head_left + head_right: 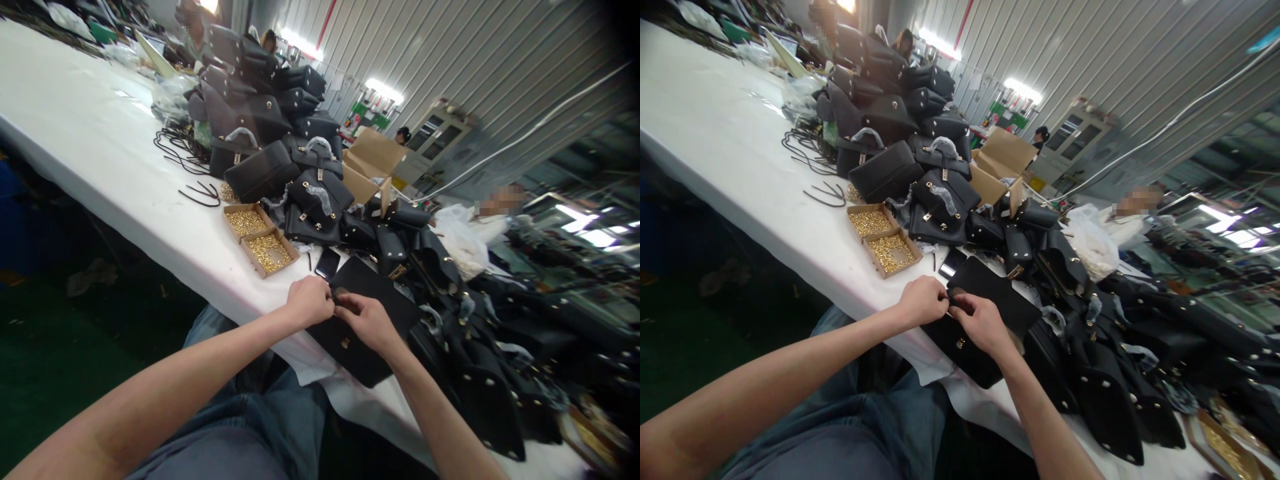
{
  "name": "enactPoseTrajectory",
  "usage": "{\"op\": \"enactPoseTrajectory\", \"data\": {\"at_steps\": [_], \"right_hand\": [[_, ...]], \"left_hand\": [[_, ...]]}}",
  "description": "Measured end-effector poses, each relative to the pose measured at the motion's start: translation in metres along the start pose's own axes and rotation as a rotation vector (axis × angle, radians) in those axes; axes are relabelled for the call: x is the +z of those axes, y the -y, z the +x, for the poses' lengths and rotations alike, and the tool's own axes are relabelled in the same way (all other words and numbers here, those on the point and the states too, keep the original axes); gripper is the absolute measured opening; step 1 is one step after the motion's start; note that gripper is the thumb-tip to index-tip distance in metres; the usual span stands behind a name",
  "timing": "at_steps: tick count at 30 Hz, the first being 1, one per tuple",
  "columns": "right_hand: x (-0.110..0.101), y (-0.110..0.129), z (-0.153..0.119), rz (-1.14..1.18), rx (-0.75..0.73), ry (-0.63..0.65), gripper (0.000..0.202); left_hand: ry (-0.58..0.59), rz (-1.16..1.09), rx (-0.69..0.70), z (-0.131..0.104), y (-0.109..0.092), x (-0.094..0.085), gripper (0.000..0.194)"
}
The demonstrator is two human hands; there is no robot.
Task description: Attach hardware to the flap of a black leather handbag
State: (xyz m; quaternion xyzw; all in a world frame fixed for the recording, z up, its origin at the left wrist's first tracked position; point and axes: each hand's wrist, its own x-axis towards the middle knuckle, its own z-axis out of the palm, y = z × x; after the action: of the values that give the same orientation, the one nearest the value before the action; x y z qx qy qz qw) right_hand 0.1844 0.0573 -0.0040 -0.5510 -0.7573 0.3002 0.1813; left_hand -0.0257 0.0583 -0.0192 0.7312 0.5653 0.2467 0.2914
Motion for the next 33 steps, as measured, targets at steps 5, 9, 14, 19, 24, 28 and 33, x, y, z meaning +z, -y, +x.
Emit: {"op": "enactPoseTrajectory", "data": {"at_steps": [5,9,14,19,24,28,33], "right_hand": [[-0.005,0.009,-0.003,-0.136,-0.166,-0.007,0.019],[-0.009,0.015,0.001,-0.197,-0.256,0.031,0.015],[-0.02,0.022,0.007,-0.172,-0.289,0.157,0.02],[-0.026,0.021,0.004,-0.113,-0.275,0.202,0.02],[-0.038,0.021,0.016,-0.056,-0.295,0.274,0.022],[-0.047,0.028,0.03,-0.057,-0.303,0.371,0.023],[-0.039,0.024,0.023,-0.108,-0.302,0.275,0.016]], "left_hand": [[0.019,-0.001,0.012,-0.002,0.0,-0.008,0.022],[0.044,0.026,0.052,-0.005,0.0,-0.014,0.021],[0.035,0.137,0.072,-0.013,-0.008,-0.009,0.026],[0.072,0.21,0.089,-0.019,-0.018,-0.005,0.024],[0.055,0.225,0.132,-0.021,-0.018,-0.001,0.024],[-0.03,0.174,0.161,-0.026,-0.008,0.008,0.025],[-0.064,0.108,0.173,-0.034,0.003,0.017,0.024]]}}
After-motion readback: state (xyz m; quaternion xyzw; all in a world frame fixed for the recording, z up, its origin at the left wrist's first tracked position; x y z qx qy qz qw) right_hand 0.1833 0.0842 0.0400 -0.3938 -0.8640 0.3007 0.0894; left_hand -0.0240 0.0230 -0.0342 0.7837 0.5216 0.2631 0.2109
